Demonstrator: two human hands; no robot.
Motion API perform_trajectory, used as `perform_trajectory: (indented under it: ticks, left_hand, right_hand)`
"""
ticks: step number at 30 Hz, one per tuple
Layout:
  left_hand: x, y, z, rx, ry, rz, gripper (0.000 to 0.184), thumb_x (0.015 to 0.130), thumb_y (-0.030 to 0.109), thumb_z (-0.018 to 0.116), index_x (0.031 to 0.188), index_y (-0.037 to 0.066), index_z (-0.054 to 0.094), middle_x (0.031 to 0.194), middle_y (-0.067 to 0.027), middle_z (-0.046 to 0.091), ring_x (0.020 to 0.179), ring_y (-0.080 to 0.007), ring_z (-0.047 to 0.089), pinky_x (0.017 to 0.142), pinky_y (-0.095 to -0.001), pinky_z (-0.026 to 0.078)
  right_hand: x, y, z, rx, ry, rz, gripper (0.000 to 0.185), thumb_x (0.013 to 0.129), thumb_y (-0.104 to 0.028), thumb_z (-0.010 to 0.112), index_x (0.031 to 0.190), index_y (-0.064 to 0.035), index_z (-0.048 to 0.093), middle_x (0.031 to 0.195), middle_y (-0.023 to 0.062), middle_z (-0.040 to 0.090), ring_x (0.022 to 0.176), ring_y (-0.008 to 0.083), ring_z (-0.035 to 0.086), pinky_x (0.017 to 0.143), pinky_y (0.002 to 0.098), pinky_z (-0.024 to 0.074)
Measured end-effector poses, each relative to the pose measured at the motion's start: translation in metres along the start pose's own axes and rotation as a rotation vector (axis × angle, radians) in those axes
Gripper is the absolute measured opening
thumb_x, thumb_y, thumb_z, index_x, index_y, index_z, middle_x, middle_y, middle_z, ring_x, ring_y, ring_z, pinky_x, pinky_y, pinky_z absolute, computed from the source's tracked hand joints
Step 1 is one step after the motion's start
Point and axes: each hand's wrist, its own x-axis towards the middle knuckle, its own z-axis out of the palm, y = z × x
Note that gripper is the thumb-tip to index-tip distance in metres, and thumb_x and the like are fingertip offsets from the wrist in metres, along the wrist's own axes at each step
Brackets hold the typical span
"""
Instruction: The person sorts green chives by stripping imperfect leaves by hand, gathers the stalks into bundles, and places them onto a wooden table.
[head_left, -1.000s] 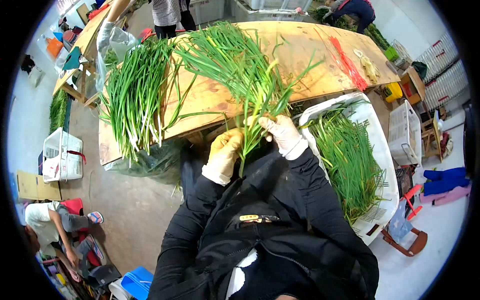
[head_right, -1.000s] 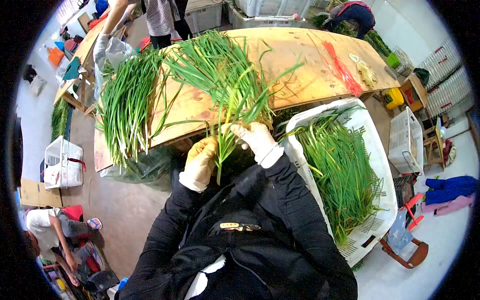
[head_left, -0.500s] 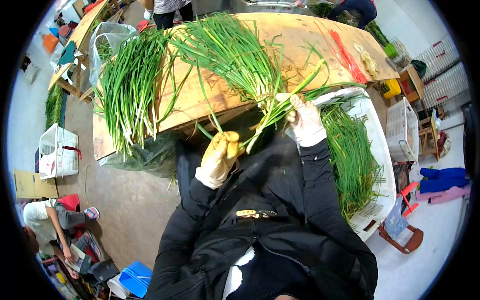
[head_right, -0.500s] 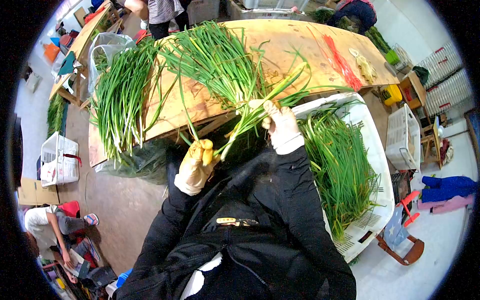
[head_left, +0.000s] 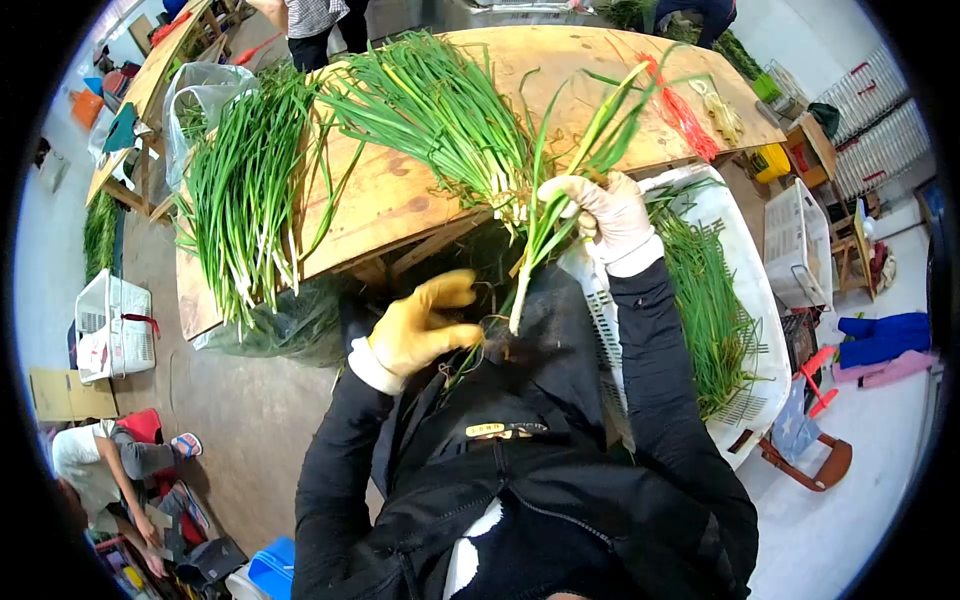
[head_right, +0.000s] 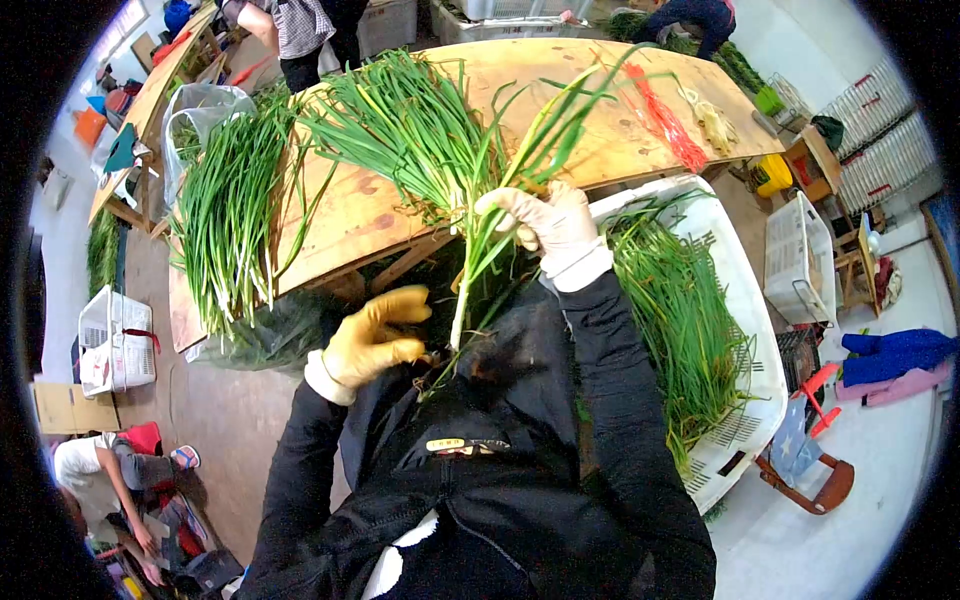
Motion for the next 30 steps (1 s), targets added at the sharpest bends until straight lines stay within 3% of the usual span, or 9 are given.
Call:
perform_trajectory:
  ticks: [5, 8, 9, 14, 18, 20, 24, 28, 30]
  left_hand:
    - [0.040, 0.007, 0.033, -0.339, -0.081, 0.005, 0.048, 0.074, 0.007, 0.062, 0.114, -0.003, 0.040, 0.092, -0.0126, 0.058, 0.079, -0.0165, 0.056, 0.069, -0.0262, 0.047]
    - [0.045, -0.011, 0.031, -0.624, -0.197, -0.093, 0.037, 0.082, 0.016, 0.052, 0.112, -0.004, 0.042, 0.094, -0.0134, 0.059, 0.080, -0.0162, 0.059, 0.069, -0.0220, 0.046]
    - [0.043, -0.015, 0.031, -0.719, -0.237, -0.123, 0.039, 0.083, 0.018, 0.052, 0.113, -0.004, 0.042, 0.097, -0.0132, 0.058, 0.080, -0.0150, 0.059, 0.069, -0.0214, 0.046]
    - [0.039, -0.045, 0.029, -0.966, -0.374, -0.087, 0.043, 0.082, 0.021, 0.051, 0.116, -0.003, 0.040, 0.104, -0.0132, 0.056, 0.082, -0.0133, 0.058, 0.068, -0.0213, 0.046]
    - [0.035, -0.053, 0.034, -0.852, -0.273, -0.188, 0.038, 0.080, 0.022, 0.055, 0.111, 0.001, 0.045, 0.105, -0.0134, 0.055, 0.083, -0.0166, 0.057, 0.070, -0.0220, 0.046]
    - [0.030, -0.044, 0.029, -0.607, -0.340, -0.278, 0.041, 0.077, 0.025, 0.059, 0.110, 0.003, 0.045, 0.104, -0.0109, 0.055, 0.083, -0.0173, 0.057, 0.072, -0.0241, 0.046]
    - [0.034, -0.047, 0.011, -0.618, -0.038, -0.133, 0.054, 0.075, 0.033, 0.061, 0.117, 0.006, 0.041, 0.108, -0.0063, 0.052, 0.099, -0.0164, 0.049, 0.081, -0.0321, 0.042]
    - [0.049, -0.030, 0.010, -0.672, 0.019, 0.001, 0.038, 0.078, 0.030, 0.056, 0.107, 0.006, 0.051, 0.106, -0.0070, 0.056, 0.093, -0.0157, 0.054, 0.080, -0.0316, 0.043]
    - [0.049, -0.017, 0.011, -0.858, 0.094, 0.017, 0.034, 0.081, 0.029, 0.053, 0.107, 0.007, 0.049, 0.104, -0.0075, 0.057, 0.090, -0.0158, 0.056, 0.076, -0.0279, 0.045]
  right_hand:
    - [0.002, 0.009, 0.031, -0.343, 0.104, 0.112, 0.027, 0.074, -0.022, 0.064, 0.090, -0.0027, 0.054, 0.067, 0.0040, 0.060, 0.042, 0.0027, 0.044, 0.035, 0.0136, 0.0301]
    - [0.000, 0.013, 0.022, 0.043, 0.070, 0.118, 0.040, 0.079, -0.032, 0.058, 0.106, -0.0047, 0.048, 0.075, 0.0028, 0.060, 0.052, 0.0021, 0.048, 0.040, 0.0128, 0.0334]
    - [-0.003, 0.022, 0.009, -0.397, 0.135, -0.034, 0.040, 0.082, -0.035, 0.052, 0.107, -0.0047, 0.049, 0.075, 0.0016, 0.059, 0.053, 0.0020, 0.049, 0.041, 0.0135, 0.0351]
    - [-0.028, 0.054, 0.001, -0.540, -0.067, 0.251, 0.030, 0.083, -0.031, 0.050, 0.078, -0.0023, 0.060, 0.065, 0.0005, 0.058, 0.049, 0.0050, 0.050, 0.045, 0.0167, 0.0388]
    - [-0.032, 0.093, 0.011, -0.974, -0.239, 0.111, 0.017, 0.076, -0.019, 0.060, 0.075, -0.0022, 0.058, 0.069, 0.0031, 0.057, 0.054, 0.0090, 0.053, 0.052, 0.0204, 0.0426]
    - [-0.033, 0.094, 0.015, -0.766, -0.188, 0.347, 0.014, 0.076, -0.015, 0.060, 0.071, -0.0025, 0.056, 0.067, 0.0029, 0.056, 0.056, 0.0081, 0.053, 0.052, 0.0199, 0.0416]
    - [-0.043, 0.089, 0.018, -0.559, -0.209, 0.177, 0.013, 0.075, -0.011, 0.062, 0.070, -0.0011, 0.055, 0.065, 0.0028, 0.052, 0.054, 0.0074, 0.051, 0.050, 0.0188, 0.0396]
    - [-0.047, 0.096, 0.024, -0.352, -0.097, -0.234, 0.012, 0.075, -0.011, 0.062, 0.076, 0.0007, 0.058, 0.070, 0.0027, 0.051, 0.055, 0.0070, 0.050, 0.050, 0.0179, 0.0401]
    - [-0.051, 0.094, 0.023, -0.298, 0.024, -0.200, 0.012, 0.075, -0.011, 0.062, 0.079, -0.0006, 0.058, 0.072, 0.0016, 0.053, 0.059, 0.0064, 0.053, 0.053, 0.0182, 0.0428]
